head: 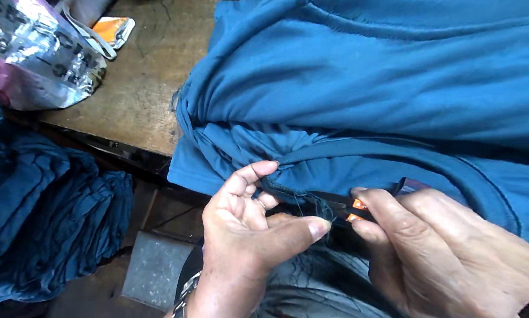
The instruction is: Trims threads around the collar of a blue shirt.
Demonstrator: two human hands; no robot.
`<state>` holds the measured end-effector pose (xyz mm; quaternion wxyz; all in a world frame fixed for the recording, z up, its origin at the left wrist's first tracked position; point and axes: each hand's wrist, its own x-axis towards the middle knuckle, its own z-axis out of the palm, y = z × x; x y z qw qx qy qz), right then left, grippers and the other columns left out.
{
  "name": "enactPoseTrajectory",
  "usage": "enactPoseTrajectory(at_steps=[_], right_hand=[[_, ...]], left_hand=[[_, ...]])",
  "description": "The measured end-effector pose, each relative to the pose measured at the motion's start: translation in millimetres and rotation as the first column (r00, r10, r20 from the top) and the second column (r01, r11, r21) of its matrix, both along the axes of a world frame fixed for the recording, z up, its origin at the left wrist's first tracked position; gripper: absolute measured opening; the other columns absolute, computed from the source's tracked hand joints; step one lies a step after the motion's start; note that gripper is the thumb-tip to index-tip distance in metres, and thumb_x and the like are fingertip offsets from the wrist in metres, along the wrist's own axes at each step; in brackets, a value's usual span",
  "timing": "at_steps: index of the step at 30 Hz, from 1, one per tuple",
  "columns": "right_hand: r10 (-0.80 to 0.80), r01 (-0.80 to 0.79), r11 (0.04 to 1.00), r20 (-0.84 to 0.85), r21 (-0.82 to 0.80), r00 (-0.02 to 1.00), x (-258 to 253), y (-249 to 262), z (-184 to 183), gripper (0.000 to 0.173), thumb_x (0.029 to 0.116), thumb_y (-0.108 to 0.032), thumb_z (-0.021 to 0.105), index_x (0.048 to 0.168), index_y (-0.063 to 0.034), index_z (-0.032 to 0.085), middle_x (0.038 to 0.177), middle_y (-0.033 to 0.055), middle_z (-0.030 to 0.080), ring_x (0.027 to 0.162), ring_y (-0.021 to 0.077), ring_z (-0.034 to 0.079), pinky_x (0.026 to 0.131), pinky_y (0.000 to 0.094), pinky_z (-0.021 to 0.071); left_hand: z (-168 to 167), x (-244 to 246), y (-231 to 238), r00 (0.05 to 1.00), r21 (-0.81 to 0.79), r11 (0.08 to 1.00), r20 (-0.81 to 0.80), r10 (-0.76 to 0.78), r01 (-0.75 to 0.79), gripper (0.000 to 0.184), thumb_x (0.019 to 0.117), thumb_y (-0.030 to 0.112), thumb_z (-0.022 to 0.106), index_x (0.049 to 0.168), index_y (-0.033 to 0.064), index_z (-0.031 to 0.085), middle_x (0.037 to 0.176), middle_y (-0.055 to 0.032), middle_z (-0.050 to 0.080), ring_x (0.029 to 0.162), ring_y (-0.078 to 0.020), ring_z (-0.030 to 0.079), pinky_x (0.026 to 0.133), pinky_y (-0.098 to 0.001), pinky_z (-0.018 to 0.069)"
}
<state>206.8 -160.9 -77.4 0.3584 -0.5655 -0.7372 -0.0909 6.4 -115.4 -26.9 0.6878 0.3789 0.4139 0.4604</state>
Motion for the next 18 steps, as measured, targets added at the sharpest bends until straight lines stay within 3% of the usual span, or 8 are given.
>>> enactPoseTrajectory(at_steps=[3,6,8,13,18], right_hand=[[-0.005,0.005,1.000,0.008,0.011,1.000,1,1,-1,0.034,0.1044,-0.028,0.052,0.121,-0.0024,0.067,0.080,0.0100,0.056,0.068,0.0239,0.053,0.057,0.0381,0.0399],[-0.002,0.002,1.000,0.010,0.017,1.000,4,0,-2,0.036,0.1052,-0.029,0.051,0.123,-0.0016,0.066,0.087,0.0126,0.060,0.073,0.0257,0.058,0.061,0.0390,0.0447],[-0.002,0.002,1.000,0.021,0.016,1.000,4,-1,-3,0.036,0.1055,-0.028,0.051,0.125,-0.0013,0.065,0.089,0.0133,0.061,0.074,0.0267,0.058,0.062,0.0396,0.0454],[0.012,-0.013,1.000,0.019,0.028,1.000,3,3,-1,0.028,0.1041,-0.024,0.051,0.111,-0.0012,0.067,0.079,0.0116,0.058,0.068,0.0254,0.056,0.058,0.0397,0.0424],[0.052,-0.055,0.996,-0.038,-0.070,0.998,16,-3,1,0.032,0.1070,-0.028,0.047,0.118,-0.0036,0.065,0.085,0.0118,0.061,0.073,0.0248,0.059,0.061,0.0391,0.0457]], left_hand=[[-1,0,-1,1.000,-0.014,1.000,-0.001,-0.007,0.007,0.073,0.0743,-0.009,0.077,0.142,0.0087,0.054,0.093,-0.0178,0.068,0.065,-0.0194,0.070,0.060,-0.0342,0.0632],[2,0,0,1.000,-0.018,1.000,0.001,-0.011,0.011,0.075,0.0737,-0.010,0.076,0.142,0.0091,0.053,0.106,-0.0179,0.067,0.072,-0.0207,0.072,0.064,-0.0359,0.0648],[2,0,-1,1.000,-0.010,1.000,-0.003,-0.014,0.014,0.074,0.0739,-0.010,0.076,0.142,0.0084,0.053,0.108,-0.0178,0.067,0.074,-0.0208,0.073,0.064,-0.0361,0.0648],[0,-1,-2,1.000,-0.009,1.000,-0.002,-0.021,0.021,0.074,0.0741,-0.010,0.076,0.142,0.0090,0.053,0.106,-0.0175,0.067,0.074,-0.0209,0.072,0.062,-0.0355,0.0643],[3,-4,-2,0.999,-0.020,0.999,0.004,-0.040,0.040,0.078,0.0715,-0.012,0.077,0.143,0.0094,0.053,0.111,-0.0176,0.066,0.076,-0.0209,0.073,0.062,-0.0358,0.0648]])
